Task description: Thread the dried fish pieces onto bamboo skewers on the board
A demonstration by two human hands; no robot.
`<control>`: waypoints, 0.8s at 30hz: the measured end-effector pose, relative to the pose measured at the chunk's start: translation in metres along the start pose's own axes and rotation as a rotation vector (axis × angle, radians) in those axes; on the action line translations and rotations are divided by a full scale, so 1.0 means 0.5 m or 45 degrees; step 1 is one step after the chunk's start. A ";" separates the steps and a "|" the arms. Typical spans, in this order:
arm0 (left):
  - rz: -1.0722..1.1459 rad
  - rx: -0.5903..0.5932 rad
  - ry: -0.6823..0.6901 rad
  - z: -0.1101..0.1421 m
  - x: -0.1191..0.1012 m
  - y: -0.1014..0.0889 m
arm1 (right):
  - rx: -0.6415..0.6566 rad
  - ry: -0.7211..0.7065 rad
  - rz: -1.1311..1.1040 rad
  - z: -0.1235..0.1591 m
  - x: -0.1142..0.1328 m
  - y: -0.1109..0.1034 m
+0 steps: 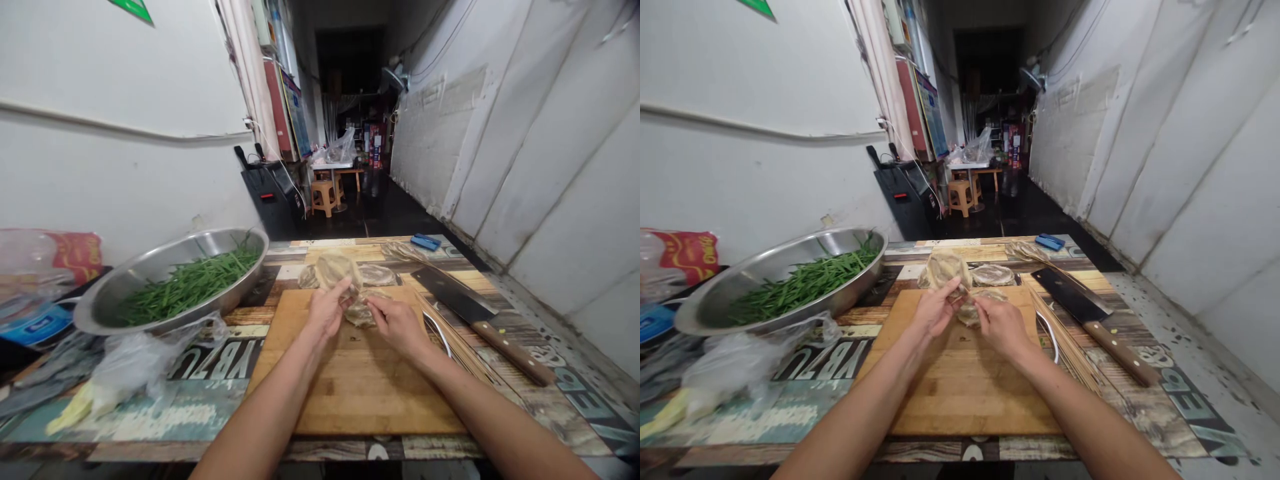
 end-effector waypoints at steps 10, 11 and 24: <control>-0.128 -0.268 0.073 -0.002 -0.014 -0.044 | 0.152 0.259 -0.585 -0.004 -0.045 0.039; -0.161 -0.279 0.091 -0.002 -0.017 -0.046 | 0.221 0.360 -0.800 -0.002 -0.053 0.051; -0.167 -0.399 0.061 -0.008 -0.006 -0.078 | 0.257 0.146 -0.128 0.000 -0.009 0.040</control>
Point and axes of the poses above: each hand's wrist, its own z-axis away from the middle knuckle, its own y-axis out of the palm, x = y × z, the point moved 10 cm from there along -z, towards the middle knuckle, and after that the axes turned 6 degrees about x, right-handed, at the moved point
